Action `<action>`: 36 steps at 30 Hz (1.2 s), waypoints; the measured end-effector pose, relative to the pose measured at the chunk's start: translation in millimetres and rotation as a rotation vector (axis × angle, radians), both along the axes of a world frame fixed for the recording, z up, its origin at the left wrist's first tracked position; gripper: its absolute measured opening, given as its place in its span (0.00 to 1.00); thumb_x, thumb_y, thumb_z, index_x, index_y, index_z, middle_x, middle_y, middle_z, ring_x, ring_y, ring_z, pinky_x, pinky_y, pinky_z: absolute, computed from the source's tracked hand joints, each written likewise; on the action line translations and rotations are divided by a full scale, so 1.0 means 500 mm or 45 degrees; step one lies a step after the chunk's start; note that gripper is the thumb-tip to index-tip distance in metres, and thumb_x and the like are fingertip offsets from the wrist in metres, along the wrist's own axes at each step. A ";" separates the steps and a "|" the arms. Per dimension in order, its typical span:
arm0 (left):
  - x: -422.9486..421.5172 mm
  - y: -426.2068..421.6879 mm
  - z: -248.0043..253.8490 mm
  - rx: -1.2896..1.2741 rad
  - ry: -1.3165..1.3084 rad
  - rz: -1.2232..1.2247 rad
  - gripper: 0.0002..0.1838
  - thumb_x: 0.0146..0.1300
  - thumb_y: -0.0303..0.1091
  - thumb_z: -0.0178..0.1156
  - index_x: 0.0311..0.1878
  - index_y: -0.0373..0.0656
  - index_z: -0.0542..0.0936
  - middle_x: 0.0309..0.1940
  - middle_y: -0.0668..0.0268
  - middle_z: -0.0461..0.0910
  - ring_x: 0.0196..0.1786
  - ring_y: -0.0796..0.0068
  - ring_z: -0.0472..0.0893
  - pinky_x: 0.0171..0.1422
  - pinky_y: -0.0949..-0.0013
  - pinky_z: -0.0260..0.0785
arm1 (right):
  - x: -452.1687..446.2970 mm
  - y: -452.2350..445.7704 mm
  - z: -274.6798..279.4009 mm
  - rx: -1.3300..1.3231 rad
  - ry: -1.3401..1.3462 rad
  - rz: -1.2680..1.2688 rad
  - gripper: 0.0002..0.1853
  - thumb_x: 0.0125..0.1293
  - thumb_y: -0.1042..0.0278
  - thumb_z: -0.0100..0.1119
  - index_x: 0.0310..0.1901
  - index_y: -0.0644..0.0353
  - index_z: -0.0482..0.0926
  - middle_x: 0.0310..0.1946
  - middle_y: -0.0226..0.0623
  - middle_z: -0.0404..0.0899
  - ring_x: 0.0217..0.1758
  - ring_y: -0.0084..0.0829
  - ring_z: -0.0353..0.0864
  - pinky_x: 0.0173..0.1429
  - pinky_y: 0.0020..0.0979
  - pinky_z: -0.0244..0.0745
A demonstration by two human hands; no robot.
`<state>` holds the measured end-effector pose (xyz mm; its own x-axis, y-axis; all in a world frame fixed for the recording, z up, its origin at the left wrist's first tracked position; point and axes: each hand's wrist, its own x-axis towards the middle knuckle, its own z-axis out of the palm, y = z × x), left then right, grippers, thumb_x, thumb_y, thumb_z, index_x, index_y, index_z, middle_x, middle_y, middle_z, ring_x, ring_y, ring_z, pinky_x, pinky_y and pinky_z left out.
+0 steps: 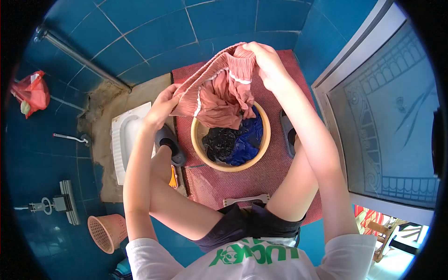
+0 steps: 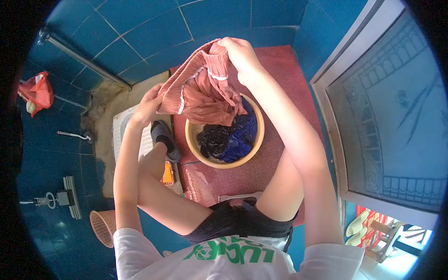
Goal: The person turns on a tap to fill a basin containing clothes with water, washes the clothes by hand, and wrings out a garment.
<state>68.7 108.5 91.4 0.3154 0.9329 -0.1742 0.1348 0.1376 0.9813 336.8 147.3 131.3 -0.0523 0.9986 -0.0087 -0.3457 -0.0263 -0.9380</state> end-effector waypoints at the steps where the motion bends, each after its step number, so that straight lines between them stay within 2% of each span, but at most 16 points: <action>1: -0.001 -0.002 0.007 -0.005 0.001 -0.005 0.13 0.65 0.32 0.47 0.50 0.37 0.67 0.42 0.65 0.75 0.42 0.81 0.76 0.44 0.75 0.70 | 0.003 0.005 -0.009 -0.010 -0.023 0.026 0.08 0.58 0.68 0.51 0.35 0.63 0.76 0.32 0.32 0.77 0.37 0.23 0.75 0.45 0.26 0.70; 6: -0.026 -0.007 -0.006 -0.046 0.050 -0.391 0.19 0.57 0.19 0.49 0.53 0.40 0.64 0.41 0.64 0.76 0.41 0.80 0.76 0.43 0.76 0.70 | 0.031 0.010 -0.037 -0.123 -0.078 0.064 0.09 0.58 0.67 0.51 0.36 0.62 0.75 0.33 0.32 0.77 0.37 0.24 0.76 0.45 0.27 0.71; 10: -0.049 0.010 -0.037 -0.155 0.088 -0.389 0.23 0.55 0.16 0.50 0.55 0.41 0.62 0.38 0.62 0.78 0.41 0.80 0.77 0.43 0.78 0.68 | 0.063 0.009 -0.061 -0.201 -0.229 0.174 0.09 0.58 0.66 0.52 0.36 0.62 0.76 0.34 0.33 0.77 0.39 0.24 0.76 0.45 0.27 0.71; 13: -0.050 0.012 -0.052 -0.136 0.289 -0.314 0.22 0.56 0.16 0.48 0.55 0.43 0.61 0.38 0.61 0.78 0.40 0.79 0.77 0.43 0.77 0.69 | 0.074 0.006 -0.079 -0.214 -0.313 0.235 0.09 0.58 0.66 0.51 0.36 0.60 0.76 0.33 0.32 0.77 0.38 0.23 0.76 0.44 0.27 0.72; 15: -0.047 0.010 -0.072 0.229 0.555 -0.229 0.19 0.52 0.16 0.49 0.49 0.40 0.68 0.34 0.58 0.79 0.39 0.68 0.78 0.42 0.69 0.69 | 0.081 0.005 -0.092 -0.227 -0.331 0.267 0.08 0.58 0.66 0.51 0.35 0.59 0.76 0.33 0.31 0.77 0.37 0.22 0.76 0.44 0.27 0.72; 16: -0.045 0.009 -0.077 0.229 0.555 -0.230 0.19 0.52 0.16 0.49 0.49 0.40 0.68 0.34 0.58 0.79 0.39 0.68 0.78 0.42 0.69 0.69 | 0.086 0.005 -0.100 -0.283 -0.401 0.281 0.08 0.58 0.66 0.50 0.34 0.59 0.76 0.31 0.31 0.77 0.35 0.22 0.75 0.41 0.26 0.70; 18: -0.041 0.006 -0.084 0.622 0.899 -0.434 0.15 0.50 0.20 0.51 0.44 0.38 0.71 0.32 0.52 0.77 0.39 0.56 0.78 0.43 0.64 0.68 | 0.084 0.003 -0.117 -0.343 -0.569 0.280 0.10 0.59 0.64 0.49 0.35 0.60 0.76 0.30 0.31 0.76 0.33 0.23 0.73 0.37 0.28 0.67; 21: -0.026 -0.006 -0.093 0.599 0.956 -0.466 0.13 0.48 0.23 0.54 0.40 0.35 0.73 0.31 0.52 0.75 0.38 0.54 0.76 0.43 0.62 0.66 | 0.086 0.001 -0.148 -0.181 -0.835 0.260 0.12 0.59 0.62 0.48 0.35 0.62 0.75 0.29 0.33 0.76 0.33 0.25 0.73 0.37 0.30 0.67; 22: -0.030 -0.002 -0.101 0.603 1.001 -0.492 0.13 0.49 0.24 0.54 0.41 0.35 0.73 0.29 0.55 0.76 0.35 0.62 0.77 0.41 0.66 0.67 | 0.085 0.000 -0.154 -0.183 -0.837 0.265 0.12 0.59 0.62 0.48 0.35 0.62 0.75 0.29 0.33 0.76 0.33 0.25 0.73 0.37 0.30 0.67; 26: -0.031 0.021 -0.126 0.307 0.928 -0.496 0.08 0.54 0.25 0.53 0.39 0.36 0.74 0.27 0.61 0.76 0.35 0.74 0.75 0.40 0.71 0.65 | 0.094 -0.004 -0.182 -0.116 -1.095 0.218 0.13 0.61 0.63 0.46 0.37 0.65 0.73 0.30 0.42 0.75 0.36 0.33 0.75 0.42 0.32 0.67; 28: -0.030 0.028 -0.131 0.048 0.622 -0.406 0.07 0.58 0.26 0.52 0.40 0.40 0.73 0.31 0.68 0.74 0.38 0.83 0.71 0.42 0.75 0.63 | 0.107 -0.002 -0.191 0.051 -1.288 0.096 0.10 0.62 0.65 0.45 0.34 0.64 0.72 0.29 0.44 0.74 0.39 0.39 0.76 0.43 0.34 0.67; 31: -0.015 0.016 -0.129 -0.034 0.376 -0.148 0.09 0.60 0.26 0.51 0.44 0.41 0.70 0.35 0.70 0.75 0.39 0.79 0.73 0.44 0.71 0.65 | 0.120 -0.005 -0.189 0.133 -1.279 0.006 0.07 0.62 0.68 0.44 0.31 0.62 0.69 0.28 0.46 0.74 0.41 0.43 0.76 0.43 0.36 0.67; 32: -0.011 0.011 -0.122 -0.036 0.377 -0.150 0.09 0.60 0.26 0.51 0.44 0.41 0.70 0.35 0.70 0.75 0.39 0.79 0.73 0.44 0.71 0.65 | 0.121 -0.007 -0.187 0.145 -1.256 -0.006 0.03 0.59 0.76 0.44 0.29 0.61 0.67 0.25 0.45 0.74 0.40 0.40 0.77 0.43 0.36 0.67; 33: -0.007 0.006 -0.113 -0.027 0.336 -0.127 0.11 0.59 0.25 0.51 0.46 0.42 0.68 0.37 0.70 0.75 0.39 0.80 0.72 0.45 0.71 0.65 | 0.126 -0.008 -0.187 0.141 -1.254 -0.006 0.03 0.59 0.76 0.44 0.29 0.61 0.67 0.25 0.45 0.74 0.40 0.40 0.77 0.43 0.36 0.67; 35: -0.015 0.010 -0.124 -0.023 0.294 -0.104 0.13 0.59 0.23 0.50 0.48 0.42 0.66 0.38 0.69 0.74 0.40 0.80 0.72 0.45 0.71 0.65 | 0.136 -0.008 -0.183 0.381 -1.340 0.232 0.04 0.54 0.81 0.43 0.26 0.63 0.68 0.23 0.43 0.74 0.39 0.38 0.78 0.43 0.36 0.68; 36: -0.035 0.025 -0.149 0.138 0.262 -0.174 0.10 0.59 0.22 0.49 0.45 0.41 0.69 0.37 0.70 0.74 0.41 0.81 0.72 0.47 0.73 0.64 | 0.140 -0.010 -0.180 0.394 -1.331 0.362 0.09 0.50 0.83 0.42 0.25 0.62 0.74 0.24 0.43 0.76 0.38 0.36 0.79 0.43 0.35 0.69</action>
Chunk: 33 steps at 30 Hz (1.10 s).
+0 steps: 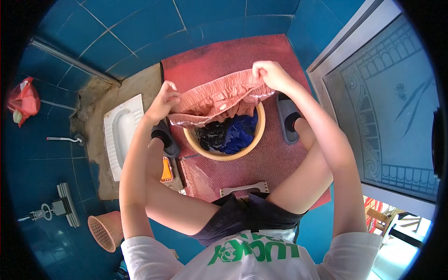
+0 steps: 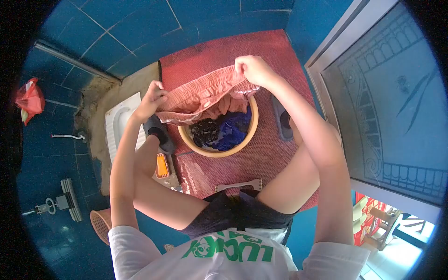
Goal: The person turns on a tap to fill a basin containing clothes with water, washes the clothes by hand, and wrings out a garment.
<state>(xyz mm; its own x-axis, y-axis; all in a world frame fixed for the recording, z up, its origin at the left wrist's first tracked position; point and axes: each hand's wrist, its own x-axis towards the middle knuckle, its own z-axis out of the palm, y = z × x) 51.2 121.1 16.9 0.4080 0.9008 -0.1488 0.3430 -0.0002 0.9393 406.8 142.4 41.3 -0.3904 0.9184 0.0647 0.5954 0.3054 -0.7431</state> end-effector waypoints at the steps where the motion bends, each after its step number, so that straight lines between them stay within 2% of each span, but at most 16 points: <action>1: 0.002 0.001 0.002 0.149 -0.038 -0.088 0.08 0.59 0.22 0.48 0.42 0.40 0.72 0.37 0.71 0.74 0.42 0.82 0.71 0.48 0.76 0.63 | 0.004 -0.001 -0.009 -0.004 0.002 0.001 0.09 0.50 0.83 0.42 0.25 0.62 0.74 0.24 0.43 0.76 0.38 0.36 0.79 0.43 0.35 0.69; 4: 0.003 -0.005 0.024 0.011 0.404 -0.202 0.08 0.58 0.20 0.48 0.36 0.37 0.77 0.36 0.69 0.77 0.40 0.82 0.74 0.47 0.76 0.65 | 0.008 -0.003 -0.027 -0.137 -0.103 0.219 0.13 0.49 0.81 0.44 0.31 0.61 0.80 0.29 0.43 0.79 0.36 0.33 0.79 0.43 0.33 0.71; 7: 0.039 -0.029 0.031 -0.100 0.319 0.013 0.10 0.58 0.21 0.48 0.31 0.35 0.80 0.35 0.67 0.79 0.38 0.81 0.75 0.46 0.76 0.67 | -0.001 -0.018 -0.016 -0.702 -0.256 0.375 0.14 0.50 0.74 0.55 0.40 0.67 0.77 0.34 0.41 0.79 0.39 0.29 0.78 0.44 0.28 0.72; 10: 0.038 -0.026 -0.011 -0.085 0.369 -0.042 0.08 0.54 0.22 0.55 0.38 0.34 0.78 0.36 0.66 0.79 0.40 0.81 0.76 0.47 0.76 0.68 | -0.021 -0.030 -0.053 -0.709 -0.417 0.330 0.20 0.48 0.72 0.60 0.45 0.65 0.74 0.29 0.36 0.78 0.29 0.25 0.77 0.31 0.27 0.73; 12: 0.027 -0.023 -0.067 -0.074 0.455 -0.095 0.20 0.46 0.22 0.60 0.46 0.38 0.74 0.41 0.64 0.79 0.40 0.73 0.79 0.46 0.72 0.70 | -0.019 -0.037 -0.105 -0.566 -0.402 0.396 0.24 0.46 0.73 0.61 0.49 0.62 0.72 0.22 0.35 0.77 0.20 0.27 0.76 0.22 0.26 0.71; 13: 0.028 -0.029 -0.075 -0.077 0.454 -0.093 0.20 0.46 0.22 0.60 0.46 0.38 0.74 0.41 0.64 0.79 0.40 0.73 0.79 0.46 0.72 0.70 | -0.015 -0.030 -0.138 -0.612 -0.454 0.488 0.29 0.43 0.68 0.65 0.52 0.60 0.70 0.30 0.42 0.77 0.30 0.31 0.78 0.31 0.30 0.74; 15: 0.032 -0.055 -0.092 0.821 0.865 -0.402 0.25 0.41 0.19 0.58 0.48 0.43 0.73 0.45 0.61 0.76 0.40 0.62 0.79 0.45 0.65 0.72 | -0.023 -0.048 -0.190 -0.341 -0.803 0.472 0.32 0.41 0.61 0.67 0.52 0.59 0.70 0.42 0.48 0.72 0.44 0.38 0.75 0.46 0.35 0.72; 16: 0.030 -0.063 -0.114 0.803 0.946 -0.415 0.25 0.41 0.20 0.55 0.48 0.47 0.73 0.49 0.59 0.72 0.41 0.56 0.77 0.44 0.60 0.72 | -0.034 -0.062 -0.174 -0.458 -0.865 0.490 0.36 0.40 0.55 0.68 0.54 0.58 0.69 0.51 0.51 0.64 0.54 0.43 0.68 0.55 0.37 0.65; 20: 0.062 -0.076 -0.158 0.672 1.285 -0.481 0.16 0.52 0.26 0.49 0.45 0.51 0.73 0.51 0.64 0.68 0.45 0.64 0.76 0.43 0.63 0.73 | -0.072 -0.070 -0.252 -0.456 -1.063 0.491 0.42 0.39 0.54 0.68 0.60 0.50 0.63 0.52 0.48 0.65 0.49 0.43 0.73 0.52 0.36 0.69; 23: 0.060 -0.082 -0.251 0.746 1.378 -0.514 0.13 0.52 0.28 0.51 0.42 0.52 0.75 0.50 0.64 0.68 0.47 0.64 0.75 0.43 0.64 0.73 | -0.076 -0.101 -0.284 -0.206 -1.034 0.330 0.37 0.49 0.59 0.61 0.62 0.39 0.58 0.53 0.49 0.64 0.47 0.43 0.74 0.50 0.37 0.71; 25: 0.054 -0.095 -0.304 0.582 1.492 -0.605 0.12 0.52 0.29 0.52 0.40 0.52 0.76 0.52 0.62 0.67 0.50 0.63 0.73 0.44 0.64 0.72 | -0.066 -0.110 -0.326 -0.126 -1.051 0.406 0.30 0.59 0.64 0.46 0.63 0.29 0.53 0.55 0.49 0.63 0.45 0.42 0.76 0.48 0.36 0.72; 26: 0.053 -0.108 -0.322 0.521 1.516 -0.597 0.12 0.52 0.30 0.52 0.41 0.52 0.76 0.53 0.62 0.65 0.51 0.63 0.73 0.44 0.65 0.72 | -0.069 -0.115 -0.315 -0.366 -0.998 0.418 0.27 0.63 0.68 0.35 0.62 0.24 0.55 0.58 0.46 0.61 0.50 0.41 0.72 0.54 0.39 0.67; 27: 0.052 -0.119 -0.341 0.466 1.536 -0.588 0.12 0.52 0.31 0.52 0.41 0.52 0.76 0.54 0.61 0.64 0.53 0.63 0.72 0.44 0.66 0.72 | -0.070 -0.127 -0.337 -0.378 -0.999 0.429 0.27 0.63 0.68 0.35 0.62 0.24 0.55 0.58 0.46 0.61 0.50 0.41 0.72 0.54 0.39 0.67; 29: 0.052 -0.134 -0.365 0.533 1.553 -0.540 0.16 0.54 0.32 0.50 0.47 0.52 0.74 0.57 0.61 0.61 0.57 0.61 0.68 0.50 0.64 0.69 | -0.074 -0.152 -0.360 0.201 -1.054 0.499 0.27 0.64 0.68 0.37 0.61 0.21 0.55 0.63 0.45 0.53 0.60 0.43 0.63 0.63 0.44 0.55; 30: 0.050 -0.139 -0.376 0.624 1.546 -0.510 0.18 0.55 0.32 0.49 0.51 0.52 0.71 0.58 0.61 0.60 0.59 0.59 0.66 0.54 0.63 0.65 | -0.078 -0.161 -0.372 0.201 -1.099 0.563 0.25 0.64 0.65 0.38 0.61 0.25 0.58 0.65 0.44 0.48 0.65 0.46 0.53 0.67 0.47 0.45; 33: 0.064 -0.137 -0.378 0.639 1.560 -0.490 0.23 0.57 0.32 0.45 0.58 0.51 0.64 0.62 0.60 0.56 0.63 0.59 0.61 0.65 0.61 0.54 | -0.095 -0.175 -0.447 0.245 -1.124 0.325 0.24 0.60 0.66 0.43 0.59 0.34 0.62 0.65 0.48 0.47 0.65 0.47 0.55 0.66 0.47 0.48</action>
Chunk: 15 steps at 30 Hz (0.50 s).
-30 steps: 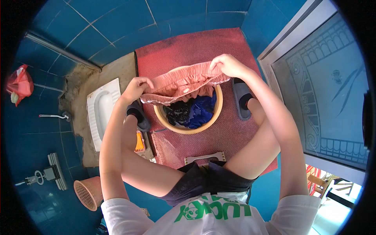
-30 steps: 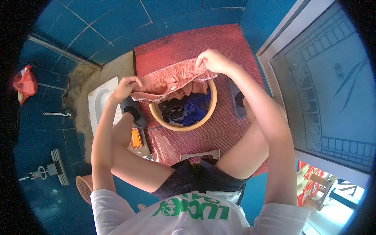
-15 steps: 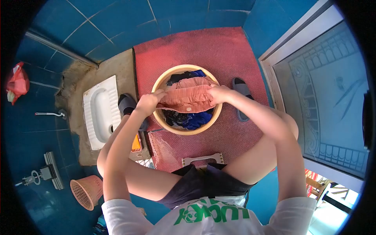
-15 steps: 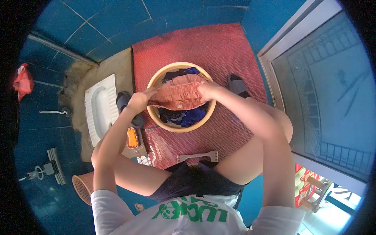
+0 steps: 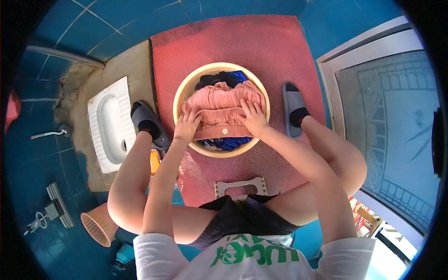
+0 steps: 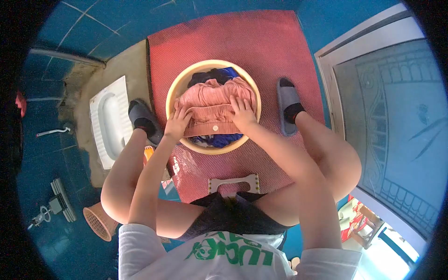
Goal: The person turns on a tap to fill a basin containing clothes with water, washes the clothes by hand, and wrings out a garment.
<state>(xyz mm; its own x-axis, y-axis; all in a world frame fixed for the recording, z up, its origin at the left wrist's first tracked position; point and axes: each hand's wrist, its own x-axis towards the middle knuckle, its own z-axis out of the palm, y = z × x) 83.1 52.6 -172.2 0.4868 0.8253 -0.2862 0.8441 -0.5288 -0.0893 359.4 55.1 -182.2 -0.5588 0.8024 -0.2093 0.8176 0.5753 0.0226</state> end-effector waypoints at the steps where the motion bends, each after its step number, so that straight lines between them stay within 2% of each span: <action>1: 0.001 0.002 -0.003 -0.018 -0.026 0.047 0.25 0.56 0.29 0.47 0.60 0.51 0.62 0.63 0.58 0.55 0.63 0.58 0.60 0.65 0.61 0.54 | -0.005 0.009 0.006 -0.247 0.056 -0.179 0.25 0.59 0.67 0.45 0.60 0.39 0.62 0.67 0.46 0.39 0.68 0.45 0.50 0.67 0.47 0.46; 3: 0.000 0.005 -0.003 -0.031 -0.052 0.094 0.28 0.54 0.27 0.49 0.61 0.52 0.61 0.63 0.55 0.54 0.64 0.57 0.60 0.65 0.61 0.55 | -0.007 0.004 0.025 -0.281 0.009 -0.175 0.27 0.57 0.68 0.47 0.60 0.40 0.62 0.68 0.43 0.37 0.68 0.43 0.49 0.67 0.46 0.46; 6: -0.002 0.007 0.020 0.047 -0.041 0.133 0.32 0.53 0.24 0.49 0.63 0.60 0.58 0.64 0.48 0.50 0.49 0.58 0.76 0.45 0.62 0.73 | -0.005 0.022 0.073 -0.333 -0.036 -0.150 0.30 0.54 0.69 0.52 0.61 0.42 0.61 0.69 0.36 0.33 0.69 0.41 0.48 0.68 0.45 0.46; 8: -0.003 0.021 0.042 0.011 -0.004 0.150 0.31 0.54 0.25 0.48 0.62 0.62 0.60 0.66 0.50 0.47 0.51 0.60 0.75 0.44 0.64 0.74 | 0.003 0.038 0.064 -0.367 -0.038 -0.128 0.32 0.51 0.70 0.55 0.61 0.43 0.61 0.69 0.33 0.31 0.69 0.39 0.47 0.68 0.44 0.46; 10: -0.001 0.037 0.081 -0.026 0.035 0.164 0.30 0.55 0.25 0.47 0.61 0.63 0.61 0.67 0.52 0.45 0.52 0.62 0.74 0.42 0.66 0.75 | 0.017 0.052 0.036 -0.197 0.021 -0.088 0.35 0.49 0.71 0.56 0.62 0.43 0.60 0.69 0.30 0.32 0.69 0.40 0.46 0.69 0.43 0.46; 11: 0.001 0.052 0.109 -0.101 0.035 0.213 0.30 0.54 0.25 0.48 0.61 0.65 0.61 0.67 0.53 0.45 0.48 0.61 0.77 0.42 0.66 0.75 | 0.012 0.060 0.074 -0.219 -0.107 -0.089 0.34 0.51 0.70 0.55 0.62 0.38 0.59 0.69 0.31 0.34 0.69 0.40 0.48 0.66 0.42 0.53; 12: 0.002 0.064 0.122 -0.176 0.034 0.263 0.31 0.53 0.25 0.49 0.61 0.66 0.61 0.67 0.54 0.45 0.44 0.61 0.79 0.41 0.65 0.75 | 0.017 0.064 0.093 -0.215 -0.107 -0.089 0.34 0.51 0.70 0.55 0.62 0.38 0.59 0.69 0.31 0.34 0.69 0.40 0.48 0.66 0.42 0.53; 13: -0.013 0.074 0.115 -0.112 -0.011 0.281 0.33 0.52 0.25 0.51 0.61 0.68 0.61 0.67 0.56 0.48 0.37 0.60 0.81 0.39 0.63 0.75 | 0.024 0.067 0.109 -0.174 -0.071 -0.139 0.30 0.55 0.67 0.51 0.61 0.34 0.60 0.68 0.32 0.37 0.66 0.41 0.53 0.64 0.39 0.57; 14: -0.020 0.082 0.140 -0.092 -0.068 0.245 0.32 0.51 0.26 0.53 0.60 0.67 0.62 0.66 0.56 0.52 0.39 0.61 0.80 0.40 0.63 0.75 | 0.027 0.072 0.132 -0.130 -0.034 -0.187 0.27 0.59 0.64 0.48 0.60 0.31 0.61 0.68 0.33 0.40 0.63 0.41 0.59 0.62 0.36 0.60; 15: -0.021 0.087 0.167 -0.088 -0.087 0.260 0.31 0.51 0.27 0.54 0.58 0.66 0.64 0.64 0.56 0.55 0.39 0.60 0.80 0.41 0.62 0.74 | 0.026 0.081 0.160 -0.215 0.025 -0.300 0.25 0.59 0.64 0.47 0.59 0.27 0.63 0.60 0.35 0.59 0.53 0.38 0.72 0.50 0.35 0.72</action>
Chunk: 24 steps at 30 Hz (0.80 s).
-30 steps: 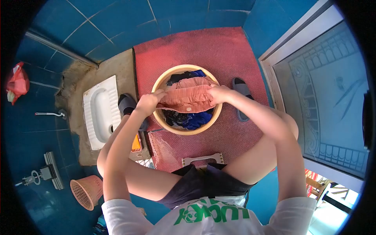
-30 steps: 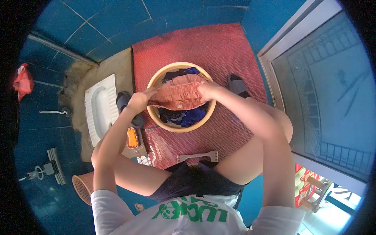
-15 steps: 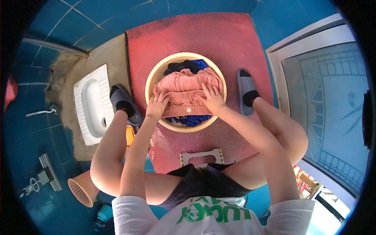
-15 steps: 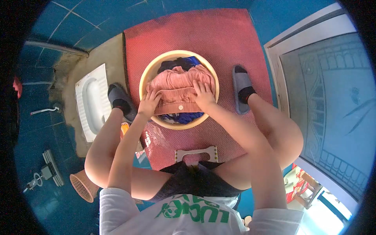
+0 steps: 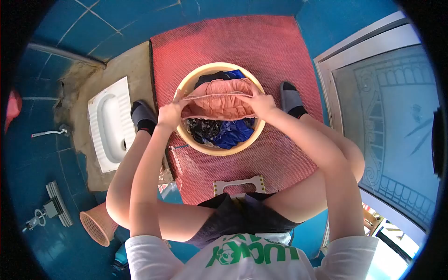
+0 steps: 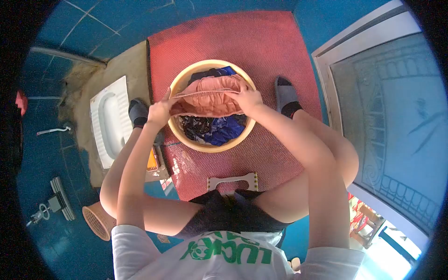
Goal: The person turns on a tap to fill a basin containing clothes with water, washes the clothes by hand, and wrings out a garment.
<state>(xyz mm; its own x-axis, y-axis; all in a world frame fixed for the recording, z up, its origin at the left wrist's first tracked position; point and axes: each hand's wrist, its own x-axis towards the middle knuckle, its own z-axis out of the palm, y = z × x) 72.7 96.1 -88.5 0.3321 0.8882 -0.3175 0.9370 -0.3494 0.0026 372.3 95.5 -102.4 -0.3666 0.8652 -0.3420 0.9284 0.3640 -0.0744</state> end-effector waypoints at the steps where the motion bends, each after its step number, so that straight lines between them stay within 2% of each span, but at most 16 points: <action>1: 0.001 0.003 0.021 0.004 -0.016 0.013 0.30 0.50 0.27 0.55 0.57 0.65 0.65 0.63 0.57 0.58 0.39 0.58 0.80 0.42 0.60 0.74 | 0.003 0.009 0.018 0.009 0.003 0.002 0.25 0.59 0.64 0.47 0.59 0.27 0.63 0.60 0.35 0.59 0.53 0.38 0.72 0.50 0.35 0.72; 2: -0.005 0.007 0.031 0.011 -0.012 0.011 0.30 0.50 0.27 0.55 0.57 0.65 0.65 0.63 0.57 0.58 0.39 0.58 0.80 0.42 0.60 0.74 | 0.008 0.020 0.032 -0.026 0.022 0.057 0.25 0.60 0.64 0.46 0.59 0.27 0.63 0.54 0.36 0.66 0.48 0.37 0.75 0.46 0.35 0.73; 3: -0.016 0.011 0.041 0.054 -0.090 0.018 0.29 0.50 0.27 0.55 0.56 0.63 0.66 0.58 0.56 0.64 0.39 0.57 0.79 0.42 0.59 0.74 | 0.013 0.027 0.047 -0.061 0.042 0.109 0.24 0.61 0.64 0.45 0.59 0.28 0.63 0.47 0.36 0.73 0.43 0.35 0.78 0.41 0.35 0.75; 4: -0.018 0.013 0.051 0.100 -0.170 0.022 0.28 0.49 0.28 0.56 0.55 0.62 0.67 0.53 0.56 0.70 0.39 0.56 0.79 0.43 0.58 0.73 | 0.018 0.033 0.062 -0.004 0.023 0.153 0.23 0.63 0.64 0.42 0.59 0.29 0.62 0.36 0.36 0.78 0.39 0.33 0.80 0.38 0.34 0.75; 5: 0.001 0.014 0.113 0.014 -0.098 0.110 0.28 0.48 0.27 0.57 0.55 0.60 0.67 0.41 0.56 0.78 0.39 0.56 0.79 0.42 0.56 0.72 | 0.011 0.039 0.106 -0.029 0.030 0.130 0.22 0.64 0.64 0.41 0.60 0.32 0.62 0.35 0.35 0.78 0.38 0.33 0.80 0.37 0.34 0.76; 7: 0.001 0.020 0.165 0.109 -0.001 0.180 0.29 0.47 0.25 0.56 0.55 0.60 0.67 0.35 0.56 0.79 0.40 0.56 0.79 0.43 0.57 0.72 | 0.000 0.052 0.161 0.081 0.005 0.144 0.23 0.63 0.65 0.43 0.60 0.33 0.62 0.35 0.35 0.78 0.37 0.33 0.80 0.36 0.34 0.76; 8: -0.002 0.024 0.192 0.129 0.001 0.178 0.29 0.47 0.25 0.56 0.55 0.60 0.67 0.35 0.56 0.79 0.40 0.56 0.79 0.43 0.57 0.72 | -0.001 0.060 0.190 0.148 0.096 0.179 0.24 0.62 0.67 0.43 0.60 0.34 0.62 0.33 0.36 0.79 0.36 0.33 0.81 0.36 0.35 0.76; 11: -0.016 0.034 0.256 0.179 -0.042 0.249 0.31 0.46 0.23 0.53 0.57 0.61 0.67 0.36 0.55 0.78 0.41 0.56 0.78 0.44 0.57 0.71 | -0.009 0.078 0.302 0.205 -0.033 0.196 0.24 0.62 0.69 0.42 0.59 0.34 0.62 0.33 0.38 0.79 0.36 0.36 0.81 0.36 0.36 0.77; 13: -0.028 0.040 0.290 0.270 -0.190 0.156 0.33 0.43 0.28 0.59 0.57 0.60 0.66 0.36 0.53 0.78 0.42 0.54 0.77 0.44 0.55 0.69 | -0.014 0.079 0.370 0.187 -0.065 0.157 0.24 0.62 0.68 0.42 0.59 0.33 0.62 0.35 0.38 0.79 0.38 0.35 0.81 0.38 0.36 0.77; 15: 0.006 0.023 0.385 0.215 -0.060 0.236 0.35 0.43 0.29 0.60 0.59 0.61 0.65 0.38 0.55 0.78 0.43 0.55 0.77 0.45 0.56 0.70 | -0.006 0.090 0.413 0.214 -0.130 0.204 0.24 0.62 0.68 0.41 0.60 0.32 0.62 0.39 0.37 0.79 0.41 0.35 0.80 0.41 0.36 0.76; 16: 0.007 0.024 0.407 0.200 -0.039 0.248 0.36 0.42 0.31 0.61 0.60 0.62 0.64 0.40 0.56 0.78 0.44 0.55 0.77 0.47 0.57 0.69 | -0.005 0.089 0.445 0.144 -0.155 0.215 0.29 0.58 0.64 0.52 0.61 0.31 0.59 0.42 0.35 0.77 0.45 0.36 0.78 0.43 0.36 0.75; 17: 0.009 0.023 0.429 0.181 -0.020 0.260 0.37 0.42 0.32 0.62 0.60 0.63 0.64 0.43 0.57 0.77 0.46 0.56 0.76 0.48 0.58 0.69 | -0.002 0.087 0.474 0.165 -0.160 0.214 0.29 0.58 0.64 0.52 0.61 0.31 0.59 0.42 0.35 0.77 0.45 0.36 0.78 0.43 0.36 0.75; 19: 0.016 0.017 0.479 0.185 0.005 0.240 0.39 0.40 0.33 0.63 0.60 0.62 0.64 0.45 0.57 0.76 0.48 0.57 0.75 0.50 0.59 0.68 | 0.001 0.082 0.515 0.096 -0.229 0.273 0.40 0.47 0.60 0.64 0.62 0.31 0.56 0.44 0.36 0.77 0.46 0.37 0.77 0.43 0.36 0.75; 20: 0.020 0.012 0.503 0.172 0.037 0.218 0.40 0.38 0.35 0.64 0.60 0.62 0.64 0.47 0.58 0.75 0.50 0.57 0.74 0.52 0.60 0.68 | 0.007 0.083 0.525 0.105 -0.231 0.273 0.40 0.47 0.60 0.64 0.62 0.31 0.56 0.44 0.36 0.77 0.46 0.37 0.77 0.43 0.36 0.75; 22: 0.031 0.000 0.550 0.173 0.014 0.223 0.41 0.37 0.35 0.65 0.60 0.62 0.64 0.49 0.59 0.74 0.51 0.58 0.74 0.54 0.60 0.67 | 0.023 0.091 0.537 0.191 -0.066 0.359 0.53 0.31 0.61 0.74 0.63 0.35 0.55 0.38 0.40 0.78 0.41 0.41 0.78 0.40 0.38 0.74; 24: 0.030 -0.004 0.569 0.198 -0.024 0.184 0.42 0.34 0.35 0.66 0.60 0.61 0.65 0.49 0.59 0.74 0.52 0.57 0.73 0.55 0.61 0.67 | 0.029 0.096 0.549 0.180 -0.045 0.360 0.54 0.31 0.60 0.75 0.64 0.35 0.53 0.40 0.41 0.78 0.42 0.42 0.78 0.40 0.38 0.74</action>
<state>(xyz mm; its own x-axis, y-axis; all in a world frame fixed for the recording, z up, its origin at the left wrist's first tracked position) 87.6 94.1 196.2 0.2024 0.9648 -0.1680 0.9776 -0.2091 -0.0228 386.8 143.7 172.0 -0.5893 0.7706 -0.2426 0.7901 0.6124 0.0261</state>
